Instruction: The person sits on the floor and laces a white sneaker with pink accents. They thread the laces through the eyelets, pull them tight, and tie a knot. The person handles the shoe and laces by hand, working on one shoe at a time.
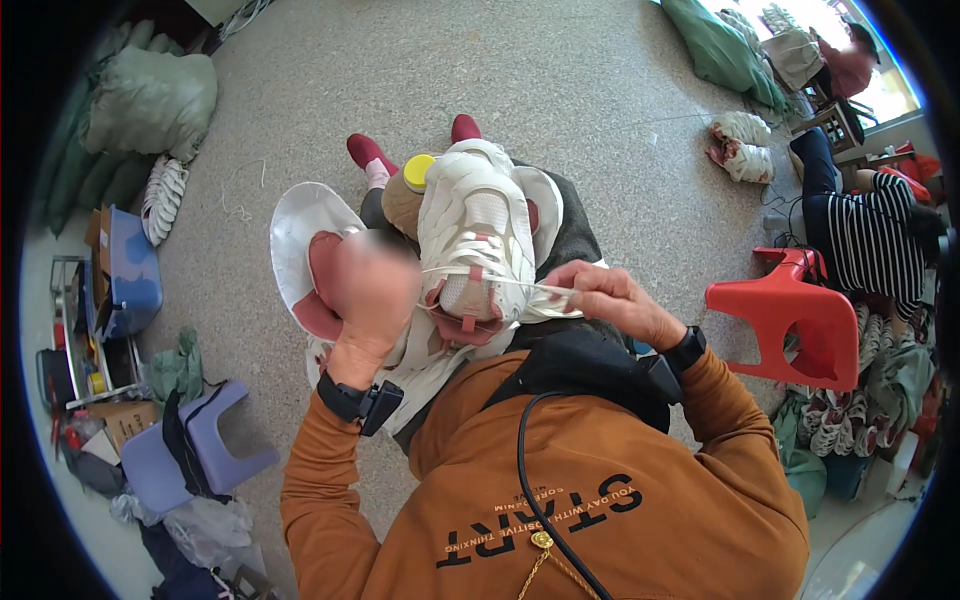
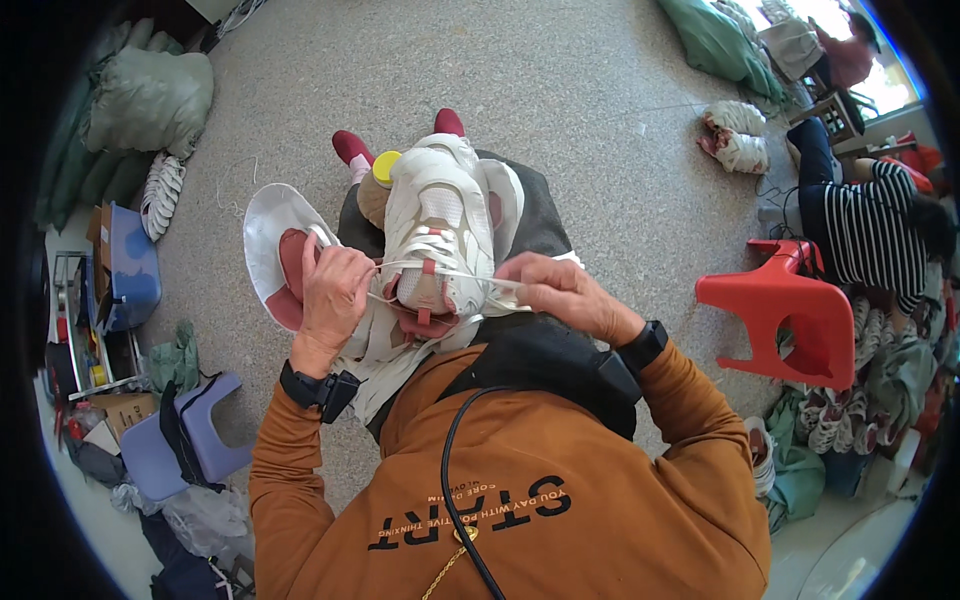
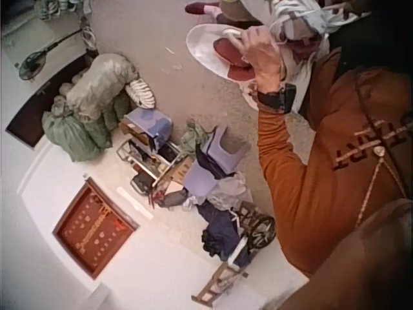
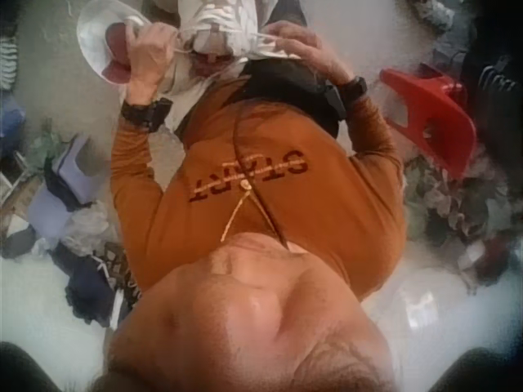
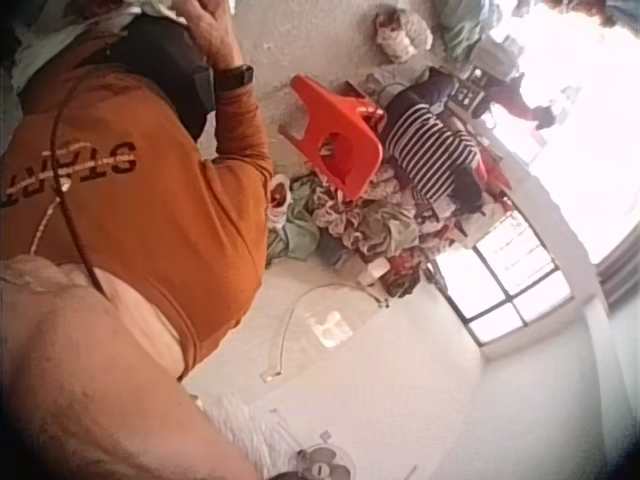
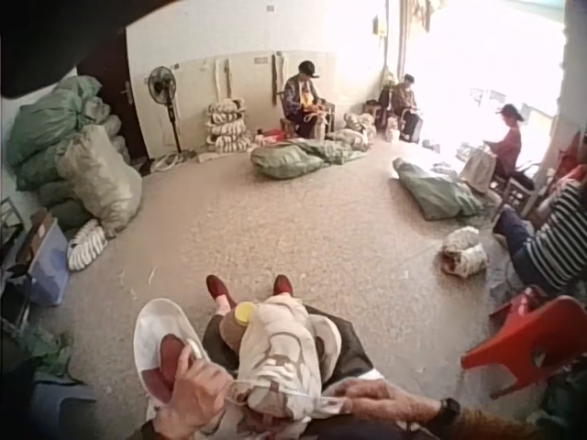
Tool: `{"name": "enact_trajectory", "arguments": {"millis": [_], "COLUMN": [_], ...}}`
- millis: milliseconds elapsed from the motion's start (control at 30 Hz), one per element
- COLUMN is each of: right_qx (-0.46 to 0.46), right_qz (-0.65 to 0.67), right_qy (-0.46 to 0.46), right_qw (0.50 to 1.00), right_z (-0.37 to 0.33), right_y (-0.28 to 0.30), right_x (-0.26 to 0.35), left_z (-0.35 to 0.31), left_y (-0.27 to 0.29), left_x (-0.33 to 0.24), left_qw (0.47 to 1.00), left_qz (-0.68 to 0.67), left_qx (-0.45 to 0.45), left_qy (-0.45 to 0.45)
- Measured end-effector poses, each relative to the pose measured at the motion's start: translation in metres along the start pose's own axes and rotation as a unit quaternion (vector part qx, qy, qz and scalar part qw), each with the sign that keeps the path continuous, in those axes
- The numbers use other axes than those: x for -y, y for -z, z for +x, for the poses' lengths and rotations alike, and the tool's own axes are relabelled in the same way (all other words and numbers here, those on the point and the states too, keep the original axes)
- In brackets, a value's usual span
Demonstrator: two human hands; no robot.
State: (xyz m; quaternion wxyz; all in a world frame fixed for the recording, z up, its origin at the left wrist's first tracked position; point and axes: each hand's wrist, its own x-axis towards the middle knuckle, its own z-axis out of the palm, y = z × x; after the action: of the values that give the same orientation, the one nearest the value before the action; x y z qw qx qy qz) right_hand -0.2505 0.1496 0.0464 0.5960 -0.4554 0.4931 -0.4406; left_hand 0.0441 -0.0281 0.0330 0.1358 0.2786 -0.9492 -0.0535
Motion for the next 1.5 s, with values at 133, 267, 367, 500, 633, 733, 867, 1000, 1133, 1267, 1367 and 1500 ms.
{"name": "enact_trajectory", "arguments": {"millis": [133,267,367,500,633,733,867,1000,1133,1267,1367,1500], "right_qx": [0.006,0.088,-0.003,-0.191,-0.364,-0.349,-0.104,-0.065,-0.081,-0.083,-0.062,-0.027], "right_qz": [0.153,0.299,0.371,0.406,0.219,0.111,0.056,-0.059,-0.182,-0.258,-0.349,-0.510], "right_qy": [0.063,0.158,0.176,0.187,0.124,0.050,-0.121,-0.065,-0.005,0.006,0.057,0.089], "right_qw": [0.986,0.937,0.912,0.874,0.897,0.929,0.986,0.994,0.980,0.962,0.933,0.855], "right_z": [0.002,-0.003,-0.020,-0.052,-0.059,-0.042,-0.005,0.026,0.039,0.046,0.051,0.058], "right_y": [0.006,0.032,0.051,0.109,0.142,0.113,0.025,-0.014,-0.022,-0.020,-0.018,-0.030], "right_x": [0.025,0.029,0.035,0.043,0.039,0.008,-0.018,-0.052,-0.058,-0.044,-0.038,-0.028], "left_z": [0.001,-0.006,-0.004,0.001,0.008,0.010,0.008,0.007,0.005,0.003,0.003,0.003], "left_y": [0.007,-0.007,-0.031,-0.040,-0.050,-0.056,-0.063,-0.061,-0.065,-0.069,-0.069,-0.074], "left_x": [-0.031,-0.070,-0.083,-0.088,-0.085,-0.088,-0.087,-0.088,-0.088,-0.088,-0.092,-0.096], "left_qw": [0.995,0.966,0.945,0.941,0.921,0.918,0.915,0.919,0.914,0.911,0.916,0.934], "left_qz": [0.001,-0.242,-0.313,-0.319,-0.372,-0.377,-0.382,-0.375,-0.386,-0.392,-0.384,-0.342], "left_qx": [-0.103,-0.009,0.024,0.030,0.029,0.024,0.034,0.017,0.019,0.017,-0.004,-0.032], "left_qy": [0.015,0.088,0.092,0.109,0.115,0.124,0.128,0.122,0.127,0.129,0.119,0.095]}}
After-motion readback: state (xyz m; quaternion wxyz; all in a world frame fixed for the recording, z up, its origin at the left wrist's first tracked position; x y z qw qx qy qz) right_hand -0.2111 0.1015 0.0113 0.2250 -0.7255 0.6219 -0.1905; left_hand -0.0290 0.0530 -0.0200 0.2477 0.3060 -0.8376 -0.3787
